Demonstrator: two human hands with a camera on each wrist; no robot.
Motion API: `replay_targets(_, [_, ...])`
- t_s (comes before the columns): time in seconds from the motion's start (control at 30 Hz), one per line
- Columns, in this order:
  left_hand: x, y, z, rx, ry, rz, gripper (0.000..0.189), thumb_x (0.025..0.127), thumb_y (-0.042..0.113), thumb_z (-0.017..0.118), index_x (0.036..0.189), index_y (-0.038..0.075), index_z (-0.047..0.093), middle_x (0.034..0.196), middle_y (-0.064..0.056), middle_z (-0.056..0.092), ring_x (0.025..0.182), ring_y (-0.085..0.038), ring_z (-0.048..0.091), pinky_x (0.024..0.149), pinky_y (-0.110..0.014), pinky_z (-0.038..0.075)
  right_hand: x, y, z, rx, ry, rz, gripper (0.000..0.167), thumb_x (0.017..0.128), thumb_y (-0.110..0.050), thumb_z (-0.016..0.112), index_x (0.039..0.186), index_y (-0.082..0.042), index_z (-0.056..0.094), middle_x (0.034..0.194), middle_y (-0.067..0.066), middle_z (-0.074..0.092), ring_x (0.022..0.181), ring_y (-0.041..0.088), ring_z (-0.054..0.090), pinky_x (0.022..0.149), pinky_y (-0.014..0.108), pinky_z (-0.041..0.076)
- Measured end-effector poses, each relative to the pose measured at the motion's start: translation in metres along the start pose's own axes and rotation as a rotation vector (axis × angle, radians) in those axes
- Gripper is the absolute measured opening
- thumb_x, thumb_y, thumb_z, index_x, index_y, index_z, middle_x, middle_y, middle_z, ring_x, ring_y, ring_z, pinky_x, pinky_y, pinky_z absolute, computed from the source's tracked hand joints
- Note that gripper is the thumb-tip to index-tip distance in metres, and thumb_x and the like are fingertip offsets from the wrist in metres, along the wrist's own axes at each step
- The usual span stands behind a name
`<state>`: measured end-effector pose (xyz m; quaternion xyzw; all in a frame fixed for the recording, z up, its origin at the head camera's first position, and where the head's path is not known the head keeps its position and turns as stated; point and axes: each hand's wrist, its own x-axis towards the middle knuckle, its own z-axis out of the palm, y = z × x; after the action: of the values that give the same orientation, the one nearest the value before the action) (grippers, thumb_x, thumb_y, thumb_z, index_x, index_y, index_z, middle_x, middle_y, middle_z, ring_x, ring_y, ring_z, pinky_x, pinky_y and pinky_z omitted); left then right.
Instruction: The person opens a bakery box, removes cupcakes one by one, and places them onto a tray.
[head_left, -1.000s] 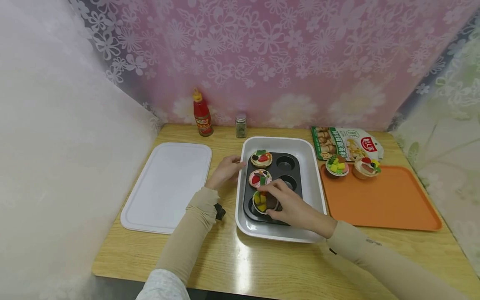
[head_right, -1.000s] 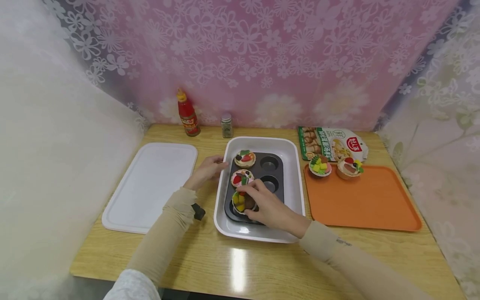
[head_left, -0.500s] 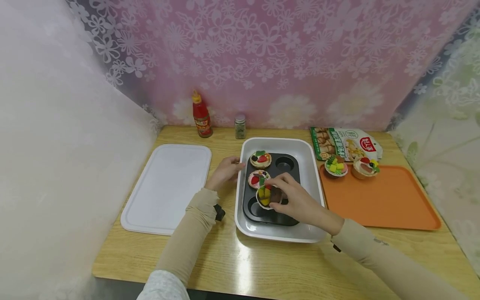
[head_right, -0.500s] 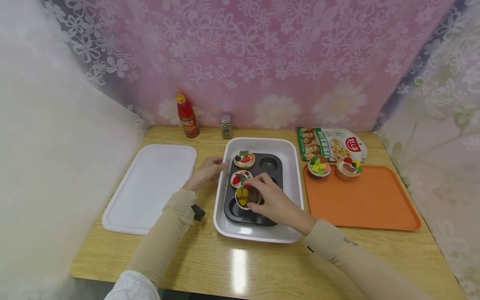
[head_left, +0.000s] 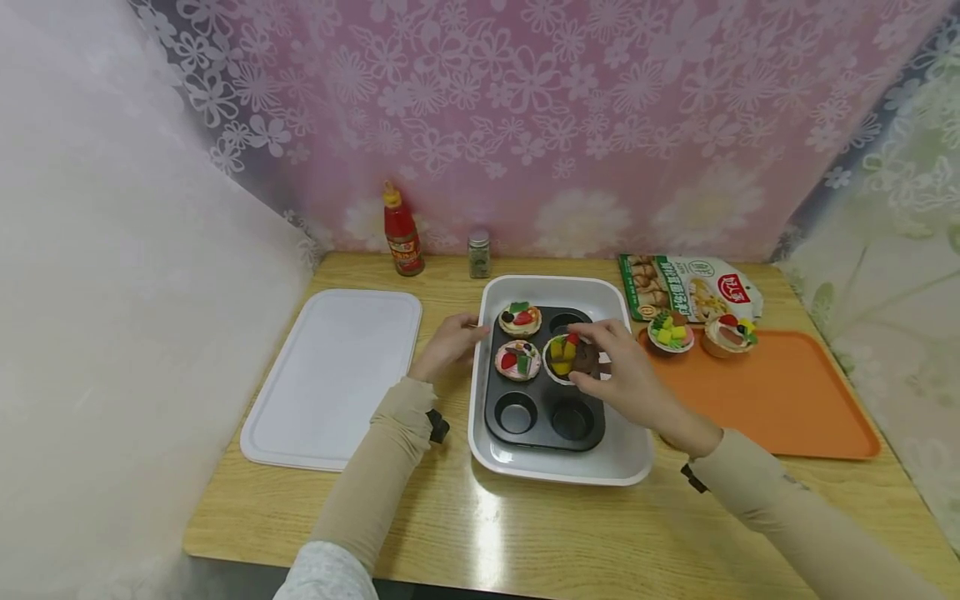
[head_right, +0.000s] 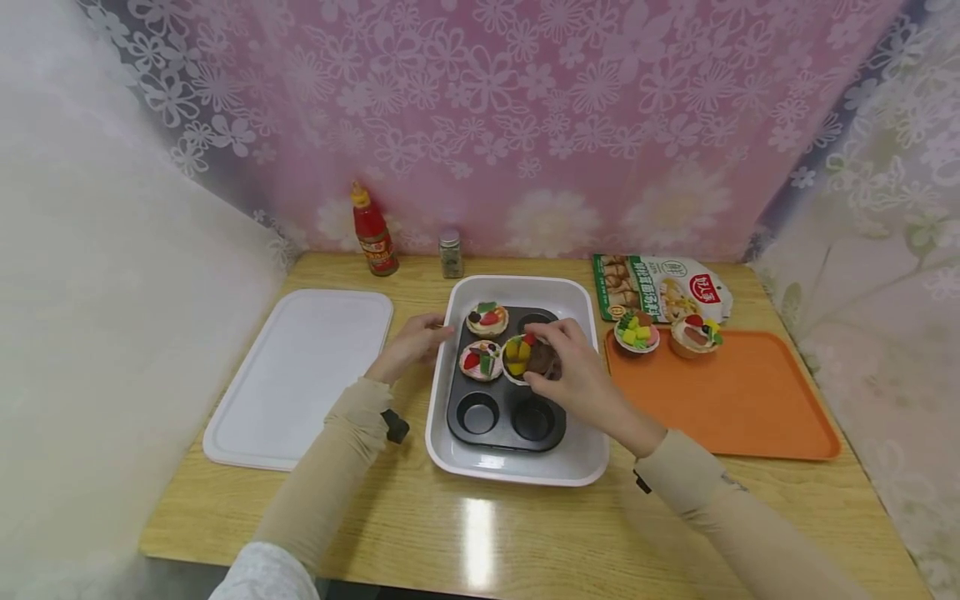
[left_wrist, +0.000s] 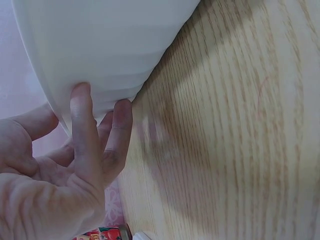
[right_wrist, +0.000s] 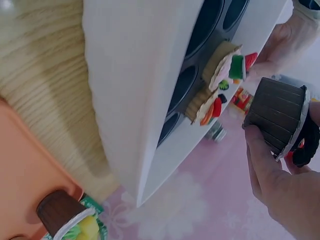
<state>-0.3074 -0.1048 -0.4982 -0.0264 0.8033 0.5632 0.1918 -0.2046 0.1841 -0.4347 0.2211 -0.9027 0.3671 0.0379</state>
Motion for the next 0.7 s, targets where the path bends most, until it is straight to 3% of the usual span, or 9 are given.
replay_targets(0.13, [0.0,-0.001,0.0,0.002,0.004,0.007,0.038,0.108,0.029,0.06,0.138,0.006,0.062,0.128,-0.012,0.067,0.1,-0.017,0.061,0.082,-0.032,0.054,-0.001,0.007,-0.012,0.002,0.044,0.03,0.065,0.089,-0.002,0.083,0.147,-0.005,0.056,0.131,0.021,0.052,0.106,0.029,0.06,0.088,0.05,0.063])
replay_targets(0.23, [0.001,-0.001,0.0,-0.003,0.007,0.011,0.037,0.108,0.029,0.06,0.137,0.006,0.062,0.125,-0.012,0.067,0.097,-0.016,0.06,0.082,-0.033,0.054,-0.002,0.015,-0.023,-0.021,0.073,0.057,0.064,0.09,-0.004,0.082,0.148,-0.005,0.055,0.132,0.021,0.051,0.104,0.027,0.058,0.087,0.03,0.063])
replay_targets(0.33, [0.001,-0.002,0.0,-0.01,0.006,0.008,0.036,0.108,0.029,0.06,0.137,0.006,0.062,0.126,-0.012,0.066,0.099,-0.017,0.06,0.086,-0.035,0.055,-0.003,0.023,-0.035,-0.043,0.125,0.079,0.062,0.09,-0.005,0.082,0.147,-0.003,0.056,0.13,0.022,0.052,0.103,0.028,0.057,0.08,0.012,0.051])
replay_targets(0.53, [0.001,-0.002,0.001,-0.002,0.006,0.0,0.037,0.108,0.029,0.06,0.137,0.006,0.061,0.13,-0.013,0.066,0.103,-0.018,0.061,0.088,-0.036,0.055,-0.008,0.038,-0.064,-0.087,0.166,0.165,0.063,0.094,-0.014,0.081,0.149,-0.003,0.053,0.133,0.026,0.051,0.114,0.043,0.058,0.086,0.033,0.05])
replay_targets(0.7, [0.002,-0.002,0.001,-0.001,0.006,0.001,0.037,0.108,0.03,0.06,0.137,0.006,0.061,0.128,-0.013,0.066,0.101,-0.017,0.061,0.085,-0.035,0.055,-0.012,0.062,-0.085,-0.064,0.198,0.191,0.063,0.096,-0.012,0.078,0.151,0.0,0.05,0.137,0.03,0.047,0.108,0.048,0.065,0.074,0.01,0.049])
